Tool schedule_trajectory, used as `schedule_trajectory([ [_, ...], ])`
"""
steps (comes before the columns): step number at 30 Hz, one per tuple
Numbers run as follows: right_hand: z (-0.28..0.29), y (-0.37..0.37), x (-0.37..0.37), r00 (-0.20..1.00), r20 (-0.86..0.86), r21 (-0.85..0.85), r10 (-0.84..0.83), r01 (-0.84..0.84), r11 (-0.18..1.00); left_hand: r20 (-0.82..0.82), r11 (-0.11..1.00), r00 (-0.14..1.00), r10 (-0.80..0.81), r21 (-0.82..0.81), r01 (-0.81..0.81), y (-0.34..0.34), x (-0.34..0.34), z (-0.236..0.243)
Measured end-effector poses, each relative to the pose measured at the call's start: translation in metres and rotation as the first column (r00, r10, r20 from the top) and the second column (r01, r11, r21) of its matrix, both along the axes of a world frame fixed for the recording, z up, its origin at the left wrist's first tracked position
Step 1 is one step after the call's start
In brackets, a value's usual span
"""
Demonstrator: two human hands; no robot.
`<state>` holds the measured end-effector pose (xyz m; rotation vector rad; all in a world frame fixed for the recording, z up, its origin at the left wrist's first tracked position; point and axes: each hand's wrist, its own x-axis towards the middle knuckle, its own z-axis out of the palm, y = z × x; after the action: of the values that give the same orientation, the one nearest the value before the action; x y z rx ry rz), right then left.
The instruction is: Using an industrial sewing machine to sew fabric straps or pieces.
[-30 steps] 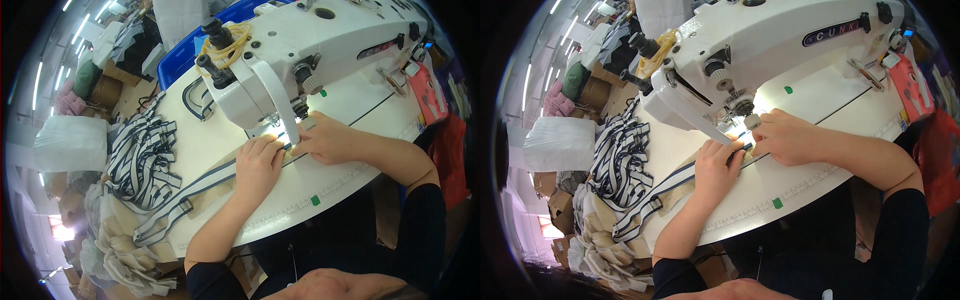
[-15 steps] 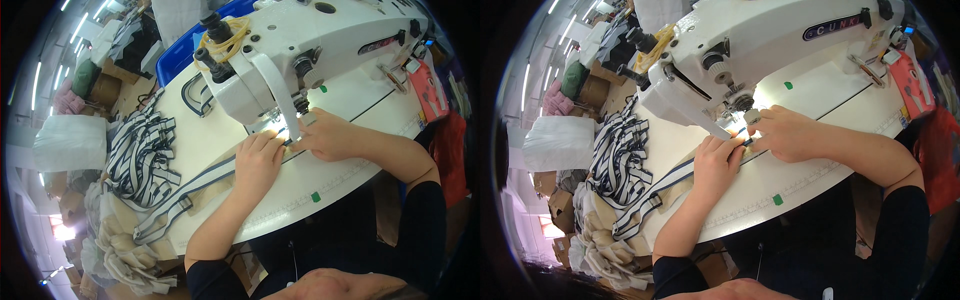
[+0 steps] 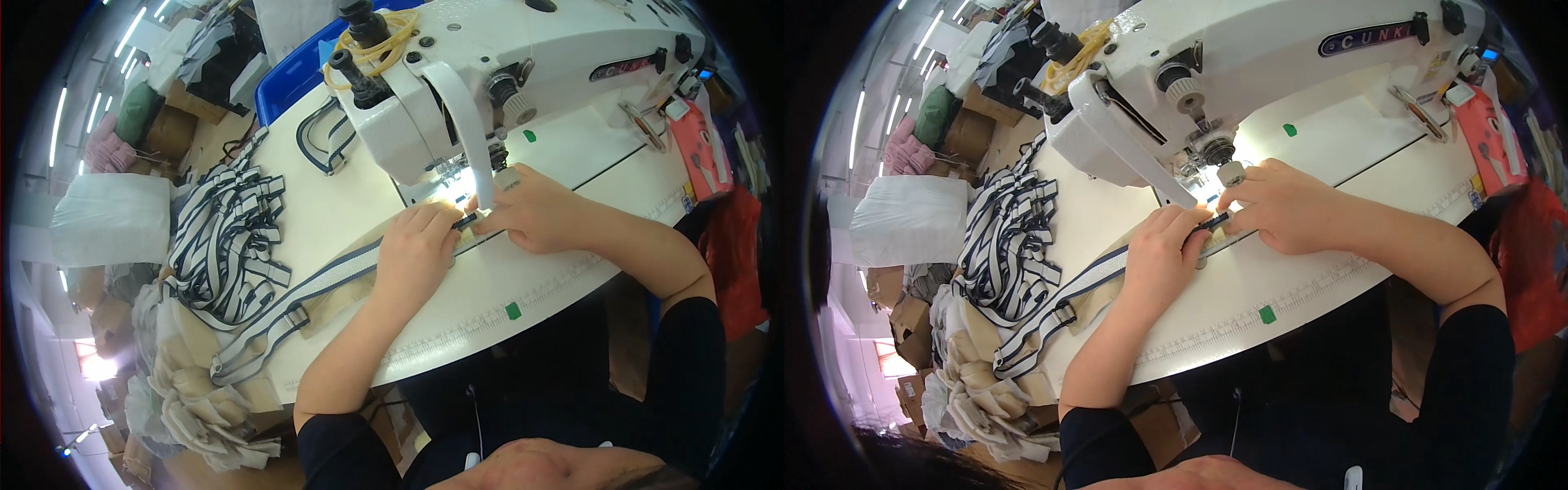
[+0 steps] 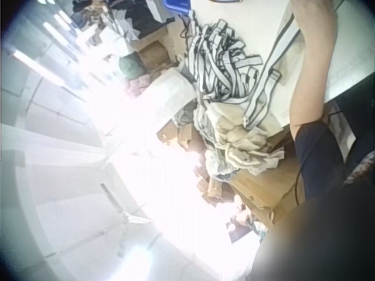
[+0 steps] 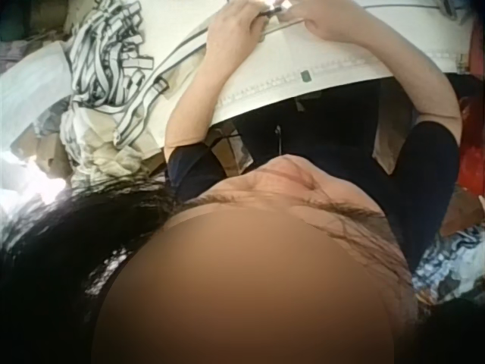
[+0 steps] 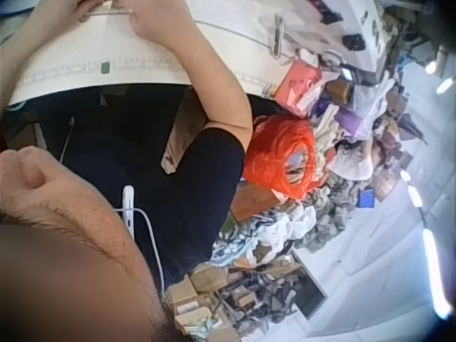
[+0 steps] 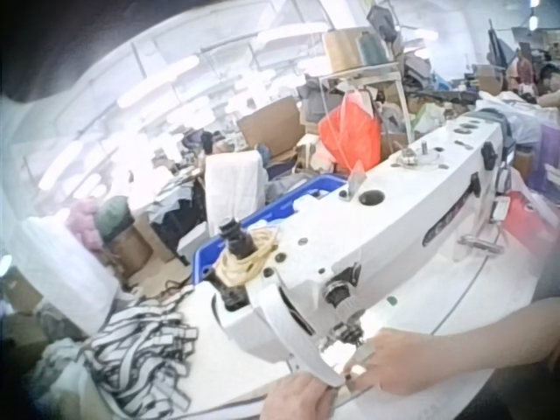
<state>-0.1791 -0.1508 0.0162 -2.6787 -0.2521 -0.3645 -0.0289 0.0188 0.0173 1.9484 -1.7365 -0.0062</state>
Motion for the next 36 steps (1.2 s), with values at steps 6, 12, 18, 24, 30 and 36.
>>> schedule_trajectory([
  [6,0.004,-0.009,-0.001,0.992,-0.119,-0.010,0.040,-0.041,0.999,0.024,0.999,0.999,-0.031,-0.040,0.032,0.000,0.001,0.000],
  [12,0.003,-0.011,0.000,0.969,-0.235,0.035,-0.075,0.086,0.996,0.015,0.999,1.000,-0.022,-0.049,0.023,0.000,0.001,-0.001],
  [18,-0.001,-0.001,0.002,0.993,-0.105,-0.034,-0.057,0.054,0.998,0.012,0.997,1.000,-0.018,-0.069,0.019,-0.001,0.003,-0.004],
  [24,-0.005,0.002,-0.002,0.995,-0.067,-0.083,-0.069,0.063,0.995,0.041,0.995,0.998,-0.044,-0.091,0.047,-0.001,0.002,0.000],
  [30,0.000,0.004,-0.002,0.998,0.038,-0.137,-0.042,0.047,0.989,0.019,0.998,0.999,-0.035,-0.047,0.036,0.002,0.000,0.003],
  [36,0.001,0.003,-0.002,0.998,0.063,-0.184,-0.028,0.039,0.982,-0.004,0.997,0.999,-0.043,-0.062,0.042,0.001,-0.001,0.002],
])
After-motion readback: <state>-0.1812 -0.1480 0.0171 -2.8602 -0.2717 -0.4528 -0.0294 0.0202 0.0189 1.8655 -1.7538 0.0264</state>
